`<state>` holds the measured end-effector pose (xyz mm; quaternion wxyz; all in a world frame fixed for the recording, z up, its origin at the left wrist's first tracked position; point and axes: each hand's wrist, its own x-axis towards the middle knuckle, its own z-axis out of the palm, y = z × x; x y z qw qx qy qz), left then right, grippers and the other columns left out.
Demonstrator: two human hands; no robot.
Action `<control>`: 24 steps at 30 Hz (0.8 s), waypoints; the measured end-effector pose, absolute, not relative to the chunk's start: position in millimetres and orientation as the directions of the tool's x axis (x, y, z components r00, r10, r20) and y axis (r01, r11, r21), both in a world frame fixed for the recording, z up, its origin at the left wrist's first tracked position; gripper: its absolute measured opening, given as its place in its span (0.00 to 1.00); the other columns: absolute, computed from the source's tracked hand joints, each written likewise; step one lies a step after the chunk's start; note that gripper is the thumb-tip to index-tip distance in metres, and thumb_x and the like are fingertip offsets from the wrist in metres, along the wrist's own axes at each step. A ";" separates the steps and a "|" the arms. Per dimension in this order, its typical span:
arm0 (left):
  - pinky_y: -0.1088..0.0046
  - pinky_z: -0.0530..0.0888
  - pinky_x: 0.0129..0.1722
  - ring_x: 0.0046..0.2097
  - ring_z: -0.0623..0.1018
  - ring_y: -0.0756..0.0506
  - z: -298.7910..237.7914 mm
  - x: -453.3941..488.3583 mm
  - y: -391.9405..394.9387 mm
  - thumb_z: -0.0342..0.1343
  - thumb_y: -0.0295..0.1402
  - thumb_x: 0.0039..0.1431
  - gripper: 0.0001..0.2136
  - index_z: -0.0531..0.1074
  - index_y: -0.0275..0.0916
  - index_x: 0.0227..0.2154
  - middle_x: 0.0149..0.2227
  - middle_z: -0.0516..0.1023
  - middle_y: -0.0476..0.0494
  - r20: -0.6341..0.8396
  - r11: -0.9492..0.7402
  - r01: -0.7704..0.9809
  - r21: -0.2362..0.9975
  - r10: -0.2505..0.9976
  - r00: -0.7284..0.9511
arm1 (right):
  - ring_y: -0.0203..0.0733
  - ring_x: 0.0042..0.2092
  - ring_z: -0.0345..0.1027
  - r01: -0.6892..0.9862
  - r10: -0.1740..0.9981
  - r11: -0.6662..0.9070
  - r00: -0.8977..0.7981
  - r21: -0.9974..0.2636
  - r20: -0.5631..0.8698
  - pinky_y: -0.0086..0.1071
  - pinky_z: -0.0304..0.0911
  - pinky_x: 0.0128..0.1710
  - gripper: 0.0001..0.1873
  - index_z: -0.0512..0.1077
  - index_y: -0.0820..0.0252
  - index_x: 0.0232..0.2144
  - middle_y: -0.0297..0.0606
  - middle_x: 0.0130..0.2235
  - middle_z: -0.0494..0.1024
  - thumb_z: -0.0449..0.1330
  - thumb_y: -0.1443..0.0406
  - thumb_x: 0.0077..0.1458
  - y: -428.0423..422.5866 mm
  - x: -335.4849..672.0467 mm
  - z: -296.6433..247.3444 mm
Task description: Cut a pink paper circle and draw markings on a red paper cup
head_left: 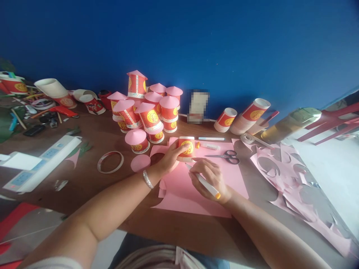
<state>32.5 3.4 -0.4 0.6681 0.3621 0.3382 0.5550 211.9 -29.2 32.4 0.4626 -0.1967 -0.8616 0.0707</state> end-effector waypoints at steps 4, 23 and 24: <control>0.71 0.79 0.44 0.45 0.81 0.46 -3.1 32.3 4.9 0.72 0.43 0.59 0.15 0.78 0.39 0.41 0.42 0.81 0.46 -0.058 0.115 -0.502 0.857 0.990 0.127 | 0.36 0.28 0.69 0.282 0.391 0.917 -0.483 -0.284 0.784 0.33 0.74 0.34 0.11 0.67 0.53 0.39 0.30 0.29 0.73 0.58 0.75 0.64 -28.9 213.8 33.1; 0.71 0.75 0.44 0.42 0.77 0.47 6.1 31.5 1.0 0.69 0.43 0.61 0.15 0.73 0.39 0.40 0.39 0.77 0.48 -0.048 0.117 -0.449 0.886 0.986 0.161 | 0.33 0.25 0.64 0.392 0.421 0.885 -0.440 -0.253 0.793 0.29 0.60 0.26 0.11 0.67 0.53 0.36 0.27 0.27 0.72 0.59 0.76 0.63 -25.1 217.2 33.4; 0.72 0.75 0.43 0.41 0.76 0.48 6.9 31.4 0.9 0.70 0.43 0.61 0.15 0.73 0.39 0.38 0.38 0.76 0.49 -0.041 0.106 -0.436 0.894 0.987 0.158 | 0.33 0.25 0.64 0.390 0.420 0.886 -0.439 -0.252 0.795 0.29 0.60 0.25 0.12 0.67 0.53 0.36 0.27 0.27 0.72 0.59 0.76 0.63 -25.0 217.2 33.5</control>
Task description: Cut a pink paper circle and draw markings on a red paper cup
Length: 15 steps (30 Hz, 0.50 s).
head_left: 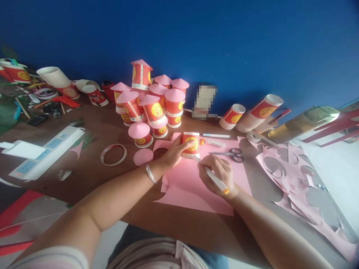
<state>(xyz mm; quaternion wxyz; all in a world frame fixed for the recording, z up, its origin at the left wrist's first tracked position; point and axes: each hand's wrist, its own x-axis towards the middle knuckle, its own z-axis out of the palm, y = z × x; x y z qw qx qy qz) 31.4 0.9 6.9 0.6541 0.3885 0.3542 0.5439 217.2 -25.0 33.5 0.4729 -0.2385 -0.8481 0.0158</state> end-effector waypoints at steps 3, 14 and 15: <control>0.73 0.73 0.41 0.38 0.74 0.49 7.7 31.6 1.2 0.70 0.43 0.60 0.15 0.73 0.39 0.35 0.35 0.74 0.50 -0.006 0.066 -0.415 0.908 0.989 0.144 | 0.33 0.25 0.65 0.398 0.418 0.884 -0.433 -0.247 0.799 0.29 0.61 0.25 0.12 0.67 0.53 0.36 0.28 0.27 0.73 0.59 0.76 0.63 -25.0 217.1 33.6; 0.72 0.75 0.41 0.39 0.76 0.48 8.9 30.5 1.6 0.71 0.44 0.59 0.15 0.76 0.38 0.36 0.34 0.76 0.49 0.003 0.066 -0.415 0.907 0.987 0.163 | 0.33 0.23 0.62 0.422 0.403 0.880 -0.414 -0.220 0.816 0.30 0.59 0.25 0.13 0.65 0.53 0.34 0.27 0.26 0.71 0.58 0.77 0.61 -22.5 217.5 32.3; 0.72 0.75 0.41 0.39 0.76 0.48 8.7 30.3 2.2 0.72 0.43 0.58 0.15 0.76 0.38 0.36 0.34 0.76 0.49 0.014 0.059 -0.417 0.907 0.985 0.170 | 0.33 0.23 0.62 0.421 0.405 0.879 -0.413 -0.223 0.816 0.30 0.59 0.25 0.13 0.66 0.53 0.34 0.27 0.26 0.71 0.58 0.77 0.62 -22.3 217.8 32.4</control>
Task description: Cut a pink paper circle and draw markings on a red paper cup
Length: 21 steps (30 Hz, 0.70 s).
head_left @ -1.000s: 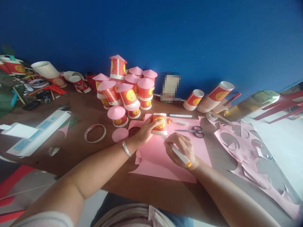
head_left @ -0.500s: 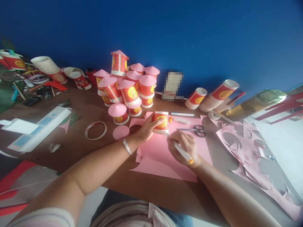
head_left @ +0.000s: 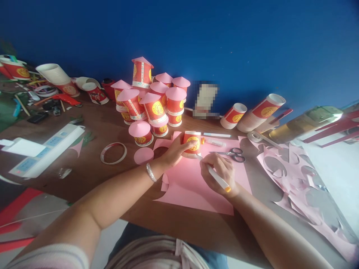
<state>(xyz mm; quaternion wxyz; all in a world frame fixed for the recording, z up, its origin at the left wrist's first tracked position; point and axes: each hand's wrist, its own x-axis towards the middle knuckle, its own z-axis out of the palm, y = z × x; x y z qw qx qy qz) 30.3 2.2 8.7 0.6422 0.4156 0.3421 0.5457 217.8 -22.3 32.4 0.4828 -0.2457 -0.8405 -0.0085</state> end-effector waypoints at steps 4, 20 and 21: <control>0.70 0.77 0.42 0.39 0.78 0.47 7.4 30.3 4.6 0.74 0.44 0.56 0.17 0.78 0.37 0.39 0.36 0.79 0.46 0.011 0.078 -0.432 0.898 0.980 0.199 | 0.35 0.26 0.67 0.361 0.407 0.896 -0.439 -0.257 0.801 0.31 0.67 0.28 0.12 0.67 0.52 0.37 0.29 0.28 0.73 0.59 0.76 0.62 -23.0 219.0 32.9; 0.57 0.78 0.60 0.60 0.81 0.34 1.6 30.7 8.2 0.69 0.51 0.61 0.24 0.81 0.41 0.52 0.50 0.85 0.40 -0.023 0.148 -0.606 0.782 0.978 0.209 | 0.39 0.32 0.78 0.328 0.526 0.848 -0.433 -0.415 0.732 0.31 0.72 0.32 0.09 0.68 0.52 0.38 0.31 0.31 0.76 0.58 0.73 0.64 -25.0 221.9 36.9; 0.57 0.78 0.61 0.61 0.81 0.34 0.7 30.9 9.0 0.68 0.52 0.62 0.24 0.81 0.41 0.53 0.51 0.86 0.40 -0.020 0.152 -0.618 0.771 0.976 0.216 | 0.40 0.32 0.78 0.331 0.538 0.841 -0.427 -0.429 0.726 0.31 0.72 0.32 0.08 0.68 0.52 0.38 0.30 0.30 0.76 0.58 0.73 0.65 -25.0 222.1 37.9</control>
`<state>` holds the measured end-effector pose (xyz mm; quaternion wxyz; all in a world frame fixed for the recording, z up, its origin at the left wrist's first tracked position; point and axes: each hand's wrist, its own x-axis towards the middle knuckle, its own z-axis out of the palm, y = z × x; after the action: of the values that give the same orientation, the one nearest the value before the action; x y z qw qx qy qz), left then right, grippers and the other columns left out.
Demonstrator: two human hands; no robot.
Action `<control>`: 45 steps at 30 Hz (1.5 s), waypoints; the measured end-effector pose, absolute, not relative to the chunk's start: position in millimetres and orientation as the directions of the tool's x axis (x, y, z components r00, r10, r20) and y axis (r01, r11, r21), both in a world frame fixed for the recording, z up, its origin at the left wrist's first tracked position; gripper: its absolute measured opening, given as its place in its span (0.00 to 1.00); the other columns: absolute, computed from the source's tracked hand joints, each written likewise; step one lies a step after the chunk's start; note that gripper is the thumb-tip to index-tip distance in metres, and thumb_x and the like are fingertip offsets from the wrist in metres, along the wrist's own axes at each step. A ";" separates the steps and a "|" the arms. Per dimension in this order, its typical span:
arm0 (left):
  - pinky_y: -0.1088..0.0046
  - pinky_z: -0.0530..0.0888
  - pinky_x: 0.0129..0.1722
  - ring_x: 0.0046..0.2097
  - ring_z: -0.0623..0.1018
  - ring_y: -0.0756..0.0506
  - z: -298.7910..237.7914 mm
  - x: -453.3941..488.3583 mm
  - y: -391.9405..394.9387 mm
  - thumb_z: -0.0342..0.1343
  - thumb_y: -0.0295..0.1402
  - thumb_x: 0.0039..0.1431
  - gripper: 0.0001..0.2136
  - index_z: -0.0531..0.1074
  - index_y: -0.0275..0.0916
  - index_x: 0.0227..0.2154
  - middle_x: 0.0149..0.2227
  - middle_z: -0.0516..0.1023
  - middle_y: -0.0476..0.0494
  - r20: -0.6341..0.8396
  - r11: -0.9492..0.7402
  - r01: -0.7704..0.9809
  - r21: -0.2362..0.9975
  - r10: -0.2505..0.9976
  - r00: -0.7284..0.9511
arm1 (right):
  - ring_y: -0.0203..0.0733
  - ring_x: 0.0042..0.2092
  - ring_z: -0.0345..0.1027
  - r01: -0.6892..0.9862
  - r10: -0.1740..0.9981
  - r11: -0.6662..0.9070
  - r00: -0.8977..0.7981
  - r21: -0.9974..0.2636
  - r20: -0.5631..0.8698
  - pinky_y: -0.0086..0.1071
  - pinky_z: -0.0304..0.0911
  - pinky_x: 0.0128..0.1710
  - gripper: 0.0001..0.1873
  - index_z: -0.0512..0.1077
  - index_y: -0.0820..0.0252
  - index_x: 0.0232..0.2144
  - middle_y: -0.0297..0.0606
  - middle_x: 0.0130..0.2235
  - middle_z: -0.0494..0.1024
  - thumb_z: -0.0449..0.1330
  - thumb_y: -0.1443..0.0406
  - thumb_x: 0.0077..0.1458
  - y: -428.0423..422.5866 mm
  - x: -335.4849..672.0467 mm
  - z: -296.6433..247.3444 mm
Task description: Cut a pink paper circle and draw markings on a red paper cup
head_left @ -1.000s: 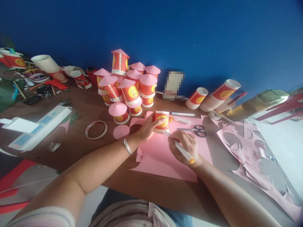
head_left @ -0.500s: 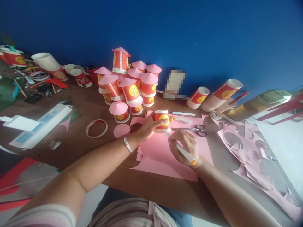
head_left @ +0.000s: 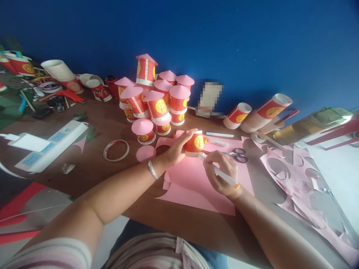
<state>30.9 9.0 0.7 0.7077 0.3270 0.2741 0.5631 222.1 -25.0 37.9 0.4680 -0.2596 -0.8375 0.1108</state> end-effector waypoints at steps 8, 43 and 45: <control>0.52 0.80 0.57 0.59 0.82 0.31 0.3 31.1 8.8 0.66 0.55 0.62 0.25 0.80 0.45 0.55 0.51 0.86 0.39 -0.048 0.194 -0.615 0.764 0.968 0.246 | 0.43 0.34 0.80 0.321 0.576 0.817 -0.416 -0.479 0.703 0.32 0.72 0.32 0.07 0.69 0.52 0.35 0.31 0.29 0.75 0.58 0.71 0.63 -24.8 222.5 38.0; 0.72 0.78 0.44 0.39 0.79 0.47 8.0 26.5 3.9 0.68 0.37 0.61 0.08 0.80 0.37 0.36 0.35 0.81 0.46 0.052 0.085 -0.524 0.848 0.969 0.243 | 0.31 0.24 0.60 0.444 0.449 0.857 -0.398 -0.259 0.800 0.28 0.58 0.27 0.12 0.63 0.53 0.34 0.25 0.26 0.68 0.58 0.75 0.65 -22.7 216.8 29.5; 0.71 0.79 0.45 0.40 0.79 0.47 10.1 26.3 2.3 0.67 0.36 0.61 0.08 0.79 0.37 0.36 0.36 0.80 0.47 0.043 0.099 -0.522 0.847 0.966 0.253 | 0.31 0.24 0.60 0.451 0.454 0.854 -0.397 -0.261 0.798 0.28 0.58 0.27 0.12 0.64 0.53 0.34 0.25 0.27 0.68 0.58 0.75 0.65 -22.9 217.3 28.2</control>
<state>26.3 2.3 10.1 0.6860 0.3950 0.2811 0.5426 217.3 -22.9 28.2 0.4779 -0.2706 -0.8357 0.0013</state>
